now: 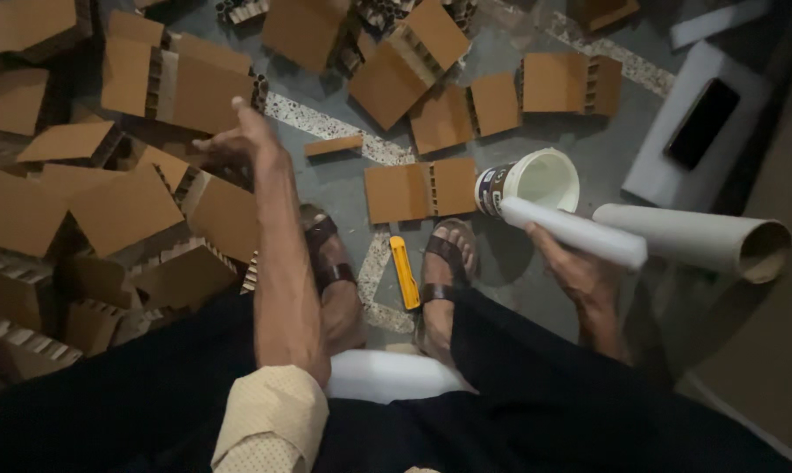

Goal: The person sits on a low stool and applies a white substance from a bucket onto small cardboard pieces using a white cylindrical applicator. They then press the coated pieces together to form small box-like structures.

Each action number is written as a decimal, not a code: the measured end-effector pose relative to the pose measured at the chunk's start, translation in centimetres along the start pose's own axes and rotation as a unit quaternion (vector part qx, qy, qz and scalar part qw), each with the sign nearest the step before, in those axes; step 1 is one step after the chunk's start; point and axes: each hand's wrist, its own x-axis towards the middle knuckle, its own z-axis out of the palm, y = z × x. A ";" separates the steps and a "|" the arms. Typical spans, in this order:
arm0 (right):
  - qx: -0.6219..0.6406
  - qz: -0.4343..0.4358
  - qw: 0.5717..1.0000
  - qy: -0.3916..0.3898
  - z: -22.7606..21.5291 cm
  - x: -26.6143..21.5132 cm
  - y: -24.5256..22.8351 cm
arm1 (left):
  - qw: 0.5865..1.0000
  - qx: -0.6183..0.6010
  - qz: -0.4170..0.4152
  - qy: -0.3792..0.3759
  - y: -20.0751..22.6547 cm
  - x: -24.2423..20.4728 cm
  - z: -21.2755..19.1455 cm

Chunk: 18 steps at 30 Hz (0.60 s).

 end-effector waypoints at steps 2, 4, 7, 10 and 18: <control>-0.035 -0.144 0.986 0.071 0.7 -0.8 1.8 | 0.991 -0.050 -0.120 -0.017 -0.1 1.2 0.0; -0.105 -0.101 0.988 0.048 1.2 -1.4 2.1 | 0.984 -0.141 -0.083 -0.066 -0.8 1.7 -0.3; -0.092 -0.108 0.987 0.069 0.6 -0.9 2.2 | 0.965 -0.232 -0.077 -0.090 -0.8 2.8 -0.3; 0.113 0.088 0.985 0.092 -0.4 -0.2 1.1 | 0.966 -0.241 -0.091 -0.023 0.3 4.6 -0.1; 0.325 0.234 0.912 0.090 -0.9 2.3 1.9 | 0.962 -0.230 0.095 -0.110 1.9 0.4 -6.1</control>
